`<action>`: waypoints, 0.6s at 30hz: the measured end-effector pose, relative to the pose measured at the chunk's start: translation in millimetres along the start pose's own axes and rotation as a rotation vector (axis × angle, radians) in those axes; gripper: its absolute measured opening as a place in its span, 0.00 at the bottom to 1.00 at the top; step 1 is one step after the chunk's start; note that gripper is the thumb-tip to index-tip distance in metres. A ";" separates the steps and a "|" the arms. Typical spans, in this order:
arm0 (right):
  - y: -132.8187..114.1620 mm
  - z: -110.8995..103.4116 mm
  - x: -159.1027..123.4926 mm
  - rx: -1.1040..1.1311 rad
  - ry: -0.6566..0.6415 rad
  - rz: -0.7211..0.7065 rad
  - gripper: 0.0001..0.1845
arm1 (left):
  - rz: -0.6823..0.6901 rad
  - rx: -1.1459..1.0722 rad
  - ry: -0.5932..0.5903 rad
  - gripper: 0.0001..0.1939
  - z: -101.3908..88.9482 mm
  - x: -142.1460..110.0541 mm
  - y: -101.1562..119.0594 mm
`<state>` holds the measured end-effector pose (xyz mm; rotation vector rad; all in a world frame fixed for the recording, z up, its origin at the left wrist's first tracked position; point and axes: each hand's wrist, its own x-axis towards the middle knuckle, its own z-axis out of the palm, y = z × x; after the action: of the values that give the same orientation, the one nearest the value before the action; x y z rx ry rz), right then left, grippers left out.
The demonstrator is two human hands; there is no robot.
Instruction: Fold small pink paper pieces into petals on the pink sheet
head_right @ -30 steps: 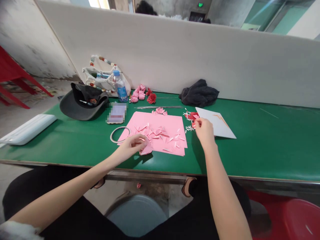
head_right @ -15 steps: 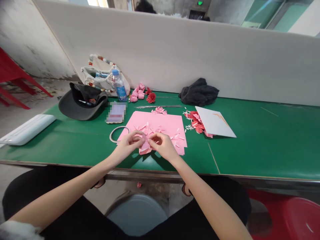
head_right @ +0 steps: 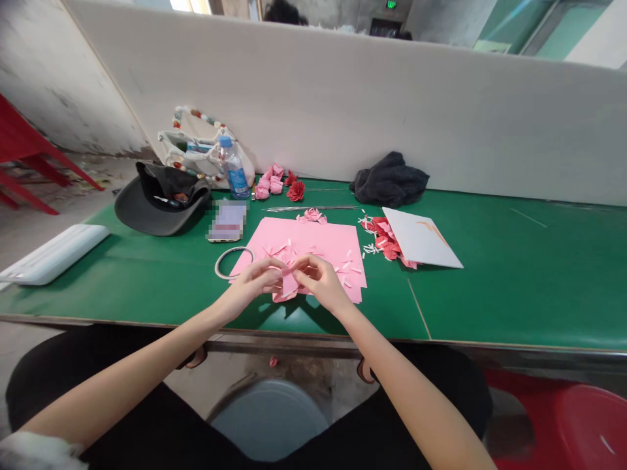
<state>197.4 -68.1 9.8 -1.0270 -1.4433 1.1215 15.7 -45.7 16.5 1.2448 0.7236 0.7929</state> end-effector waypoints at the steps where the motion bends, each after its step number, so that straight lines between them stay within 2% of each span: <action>1: -1.3 -0.6 -0.1 -0.016 -0.015 -0.004 0.05 | -0.029 -0.046 -0.006 0.12 -1.5 0.6 0.1; 3: -3.7 -1.2 -0.4 -0.064 -0.056 -0.007 0.04 | -0.090 -0.103 -0.020 0.14 -4.4 1.7 0.3; 6: -5.1 -1.3 -1.4 -0.120 -0.101 -0.002 0.04 | -0.174 -0.068 -0.082 0.14 -7.2 2.3 1.0; 8: -4.8 -1.0 -2.0 -0.133 -0.095 -0.006 0.05 | -0.210 -0.053 -0.122 0.15 -7.9 2.5 1.1; 11: -4.3 -0.1 -2.9 -0.126 -0.086 0.007 0.06 | -0.233 -0.037 -0.121 0.15 -8.8 3.1 -0.6; 15: -5.0 2.7 -3.9 -0.112 -0.069 0.060 0.08 | -0.223 0.036 -0.099 0.16 -9.7 4.2 -5.0; 18: -4.3 4.0 -3.8 -0.080 -0.054 0.089 0.11 | -0.106 0.077 -0.025 0.15 -8.5 4.1 -5.9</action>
<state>193.8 -73.2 12.9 -1.1341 -1.5086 1.1703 11.5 -38.6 9.0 1.2724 0.7998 0.6671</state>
